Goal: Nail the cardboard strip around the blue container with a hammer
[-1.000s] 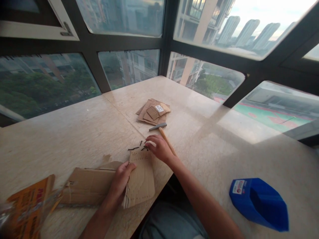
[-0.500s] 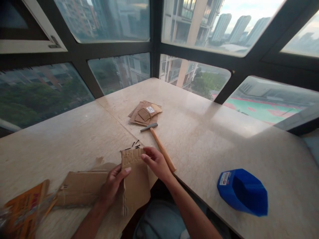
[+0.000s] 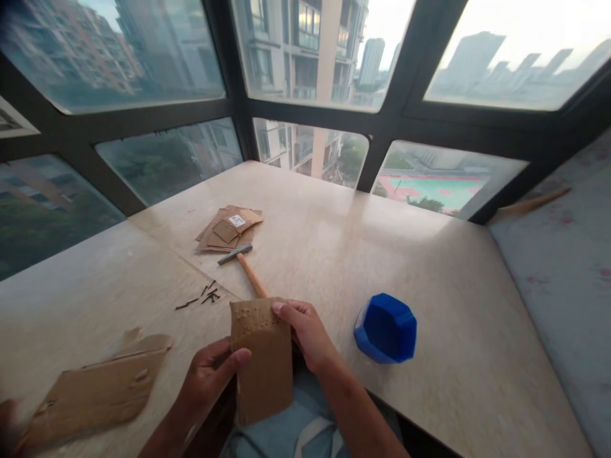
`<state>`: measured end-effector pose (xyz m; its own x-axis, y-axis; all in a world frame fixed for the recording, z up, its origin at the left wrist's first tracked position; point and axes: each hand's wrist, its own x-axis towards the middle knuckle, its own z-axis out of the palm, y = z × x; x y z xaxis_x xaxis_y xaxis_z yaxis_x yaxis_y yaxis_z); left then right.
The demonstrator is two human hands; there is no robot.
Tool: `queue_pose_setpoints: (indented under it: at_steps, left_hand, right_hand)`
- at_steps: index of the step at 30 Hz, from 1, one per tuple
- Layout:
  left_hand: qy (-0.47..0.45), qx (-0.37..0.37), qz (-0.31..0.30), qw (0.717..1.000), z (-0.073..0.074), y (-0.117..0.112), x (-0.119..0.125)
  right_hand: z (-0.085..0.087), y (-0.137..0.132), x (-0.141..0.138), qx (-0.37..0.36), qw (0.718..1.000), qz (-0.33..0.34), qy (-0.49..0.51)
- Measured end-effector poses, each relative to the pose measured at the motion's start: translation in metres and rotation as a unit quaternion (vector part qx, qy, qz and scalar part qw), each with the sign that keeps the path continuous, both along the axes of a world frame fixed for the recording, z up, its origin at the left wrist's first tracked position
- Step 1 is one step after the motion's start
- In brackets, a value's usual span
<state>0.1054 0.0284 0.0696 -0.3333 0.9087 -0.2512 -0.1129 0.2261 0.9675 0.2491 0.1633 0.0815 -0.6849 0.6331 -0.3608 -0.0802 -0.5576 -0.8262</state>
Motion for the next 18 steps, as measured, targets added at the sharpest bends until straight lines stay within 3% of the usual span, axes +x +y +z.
queue_pose_setpoints:
  at_steps: [7, 11, 15, 18]
  left_hand:
    - [0.002, 0.002, -0.046, 0.999, -0.001, 0.028, 0.039]
    - [-0.062, -0.018, -0.004, 0.998, 0.005, 0.044, 0.062]
    - [-0.132, -0.027, 0.036, 0.990, 0.007, 0.061, 0.092]
    - [-0.145, -0.030, 0.035, 0.988, 0.010, 0.074, 0.118]
  right_hand:
    - [0.001, 0.009, 0.050, -0.042, 0.997, -0.054, 0.024]
    - [0.001, 0.007, 0.076, -0.020, 0.995, -0.086, 0.045]
    - [0.003, 0.002, 0.111, 0.125, 0.978, -0.165, 0.011]
    - [0.004, -0.002, 0.142, 0.327, 0.906, -0.250, -0.095]
